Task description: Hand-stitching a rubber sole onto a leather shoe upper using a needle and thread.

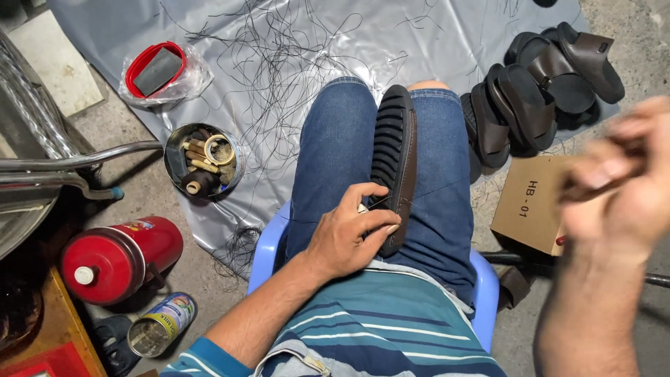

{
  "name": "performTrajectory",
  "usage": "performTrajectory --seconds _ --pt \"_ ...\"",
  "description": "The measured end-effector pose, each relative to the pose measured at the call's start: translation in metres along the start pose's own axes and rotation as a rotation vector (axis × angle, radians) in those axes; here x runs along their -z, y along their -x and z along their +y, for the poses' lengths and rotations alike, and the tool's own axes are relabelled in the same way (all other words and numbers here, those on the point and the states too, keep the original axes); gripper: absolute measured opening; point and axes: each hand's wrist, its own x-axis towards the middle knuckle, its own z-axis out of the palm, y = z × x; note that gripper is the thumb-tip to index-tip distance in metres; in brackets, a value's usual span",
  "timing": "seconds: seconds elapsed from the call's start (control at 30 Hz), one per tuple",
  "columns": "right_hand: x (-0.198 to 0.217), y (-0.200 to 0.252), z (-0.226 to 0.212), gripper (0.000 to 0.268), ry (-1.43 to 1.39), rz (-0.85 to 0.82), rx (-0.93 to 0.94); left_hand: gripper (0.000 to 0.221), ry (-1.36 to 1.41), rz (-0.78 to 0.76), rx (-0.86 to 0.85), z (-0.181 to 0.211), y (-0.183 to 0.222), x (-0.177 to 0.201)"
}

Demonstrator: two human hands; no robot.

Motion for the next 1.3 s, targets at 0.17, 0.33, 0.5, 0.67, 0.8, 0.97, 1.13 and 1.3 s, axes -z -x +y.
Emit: performTrajectory --seconds 0.17,0.33,0.5,0.67,0.8,0.97,1.13,1.3 --pt "-0.01 0.014 0.014 0.024 1.16 -0.287 0.916 0.034 0.017 -0.09 0.02 0.003 -0.01 0.015" --pt "-0.029 0.029 0.063 0.016 1.312 -0.528 0.677 0.03 -0.22 -0.146 0.098 -0.004 -0.007 0.022" --pt "-0.044 0.017 0.073 0.006 1.156 -0.488 0.648 0.015 -0.06 -0.308 0.044 0.015 -0.016 0.047" --pt "-0.046 0.016 0.079 0.001 1.013 -0.447 0.644 0.018 0.991 -0.483 -0.074 0.041 -0.015 0.063" --pt "-0.042 0.019 0.081 0.002 0.984 -0.399 0.58 0.037 0.569 -0.3 -0.021 0.017 -0.021 0.036" --pt "-0.035 0.017 0.087 0.004 0.914 -0.397 0.536 0.027 -0.192 -0.082 -0.015 -0.016 -0.014 0.009" --pt "-0.038 0.02 0.078 0.002 0.964 -0.433 0.5 0.029 -0.077 -0.169 -0.017 -0.019 -0.019 0.019" --pt "-0.051 0.029 0.028 0.023 1.131 -0.636 0.328 0.023 0.326 -0.239 0.123 -0.043 -0.018 0.05"
